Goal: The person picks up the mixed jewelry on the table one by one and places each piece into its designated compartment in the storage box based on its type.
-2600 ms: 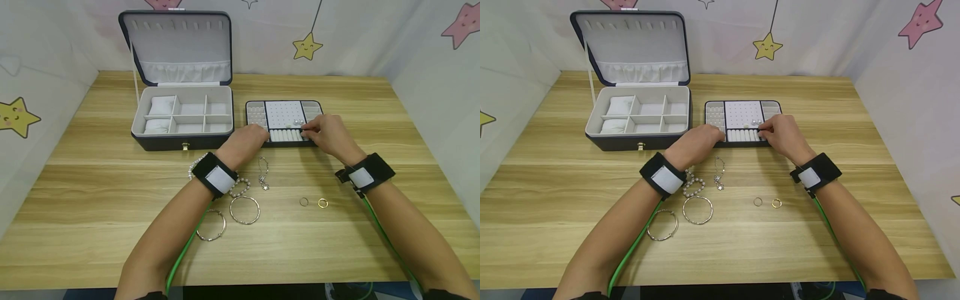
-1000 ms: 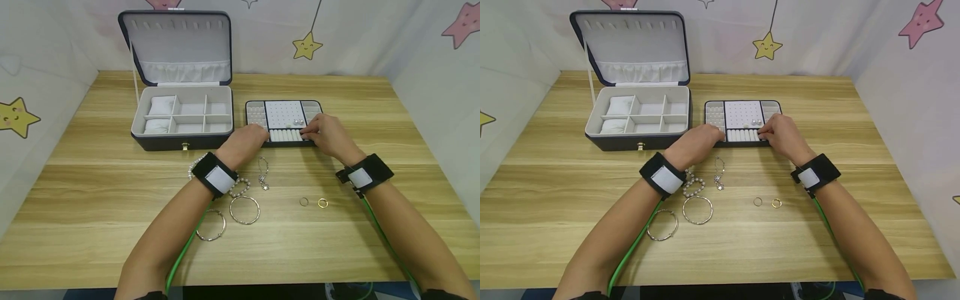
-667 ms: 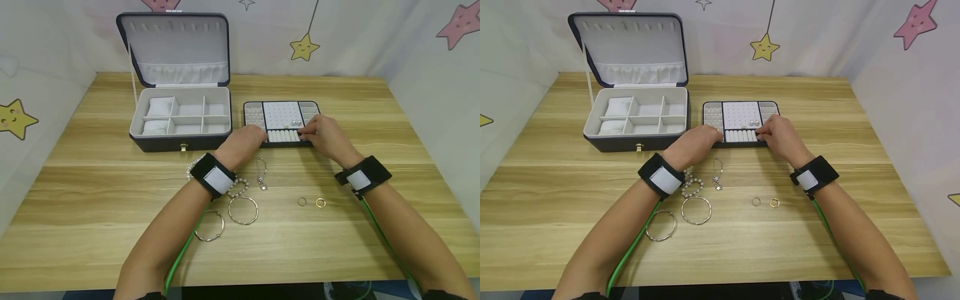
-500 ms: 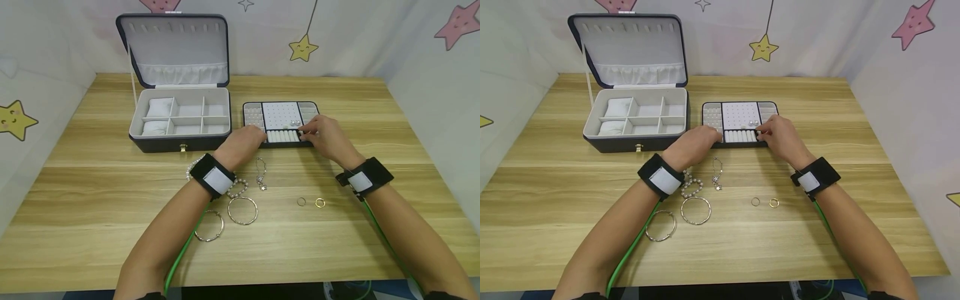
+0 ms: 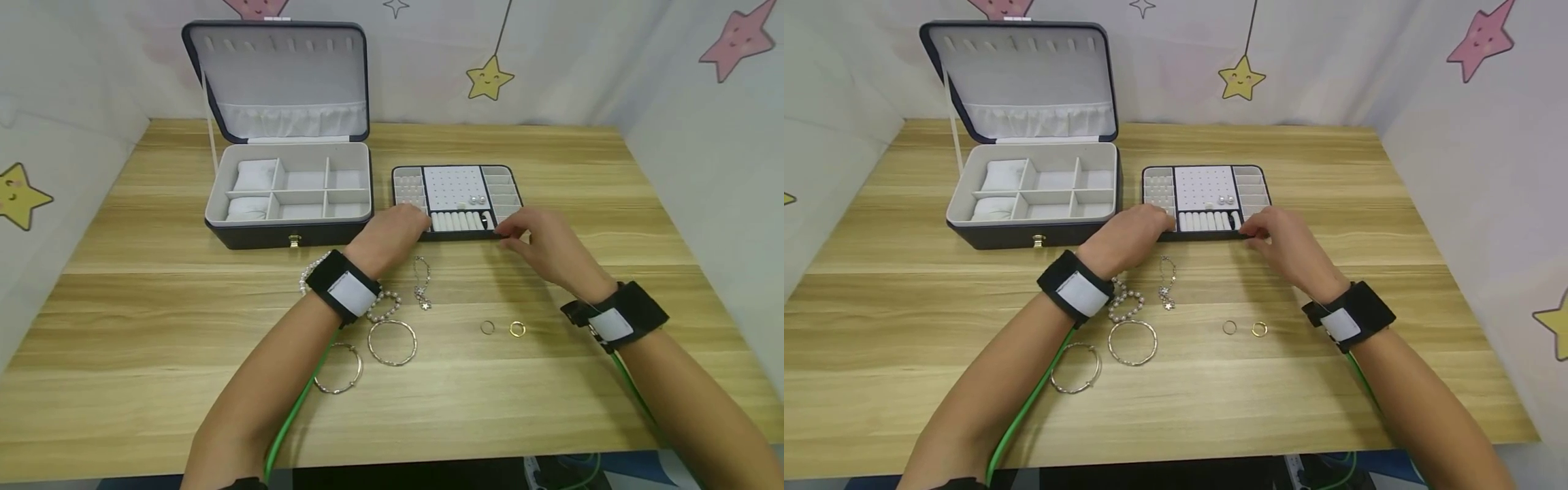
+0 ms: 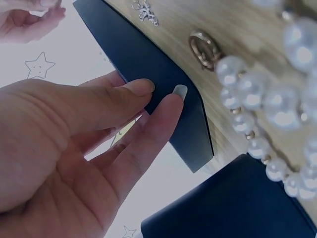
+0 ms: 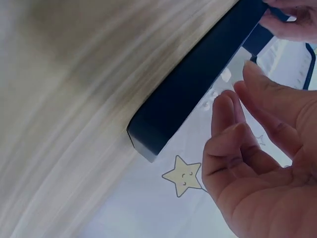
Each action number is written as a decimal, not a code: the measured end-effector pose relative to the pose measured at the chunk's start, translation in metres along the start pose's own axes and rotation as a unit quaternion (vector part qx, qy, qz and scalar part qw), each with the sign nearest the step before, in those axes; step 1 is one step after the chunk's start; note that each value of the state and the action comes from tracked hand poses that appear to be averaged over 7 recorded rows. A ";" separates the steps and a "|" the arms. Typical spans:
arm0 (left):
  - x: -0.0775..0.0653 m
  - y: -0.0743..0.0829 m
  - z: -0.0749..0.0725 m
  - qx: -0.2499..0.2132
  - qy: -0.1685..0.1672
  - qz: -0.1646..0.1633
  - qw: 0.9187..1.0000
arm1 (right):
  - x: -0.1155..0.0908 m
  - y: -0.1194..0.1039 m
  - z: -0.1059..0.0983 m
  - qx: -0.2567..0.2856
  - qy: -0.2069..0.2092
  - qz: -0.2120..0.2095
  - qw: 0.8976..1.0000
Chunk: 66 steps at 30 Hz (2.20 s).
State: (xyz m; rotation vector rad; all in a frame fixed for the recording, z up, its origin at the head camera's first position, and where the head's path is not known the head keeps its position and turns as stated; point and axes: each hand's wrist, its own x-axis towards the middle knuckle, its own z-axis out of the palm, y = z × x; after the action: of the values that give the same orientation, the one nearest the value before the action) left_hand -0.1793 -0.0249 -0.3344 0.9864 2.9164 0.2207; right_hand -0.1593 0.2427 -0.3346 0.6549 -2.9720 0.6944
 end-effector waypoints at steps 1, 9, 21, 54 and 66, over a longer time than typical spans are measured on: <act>0.000 0.000 0.000 0.000 0.000 0.000 1.000 | -0.003 0.000 0.000 -0.001 -0.004 0.001 1.000; 0.000 -0.001 0.000 0.002 -0.002 0.002 1.000 | -0.029 -0.006 -0.005 0.004 -0.079 0.023 0.997; 0.001 -0.001 0.000 0.010 0.002 0.003 1.000 | -0.059 -0.012 -0.012 0.019 -0.193 0.001 0.981; 0.000 0.001 0.000 0.004 0.001 0.001 1.000 | -0.070 -0.017 -0.001 -0.036 -0.190 -0.014 0.981; 0.001 0.001 -0.001 0.006 0.002 0.001 1.000 | -0.067 -0.012 -0.004 -0.011 -0.180 -0.020 0.983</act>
State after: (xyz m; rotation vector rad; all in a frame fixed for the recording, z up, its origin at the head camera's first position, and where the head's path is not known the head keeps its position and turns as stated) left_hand -0.1792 -0.0239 -0.3335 0.9930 2.9240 0.2065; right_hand -0.0933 0.2615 -0.3336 0.9259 -3.2727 0.5948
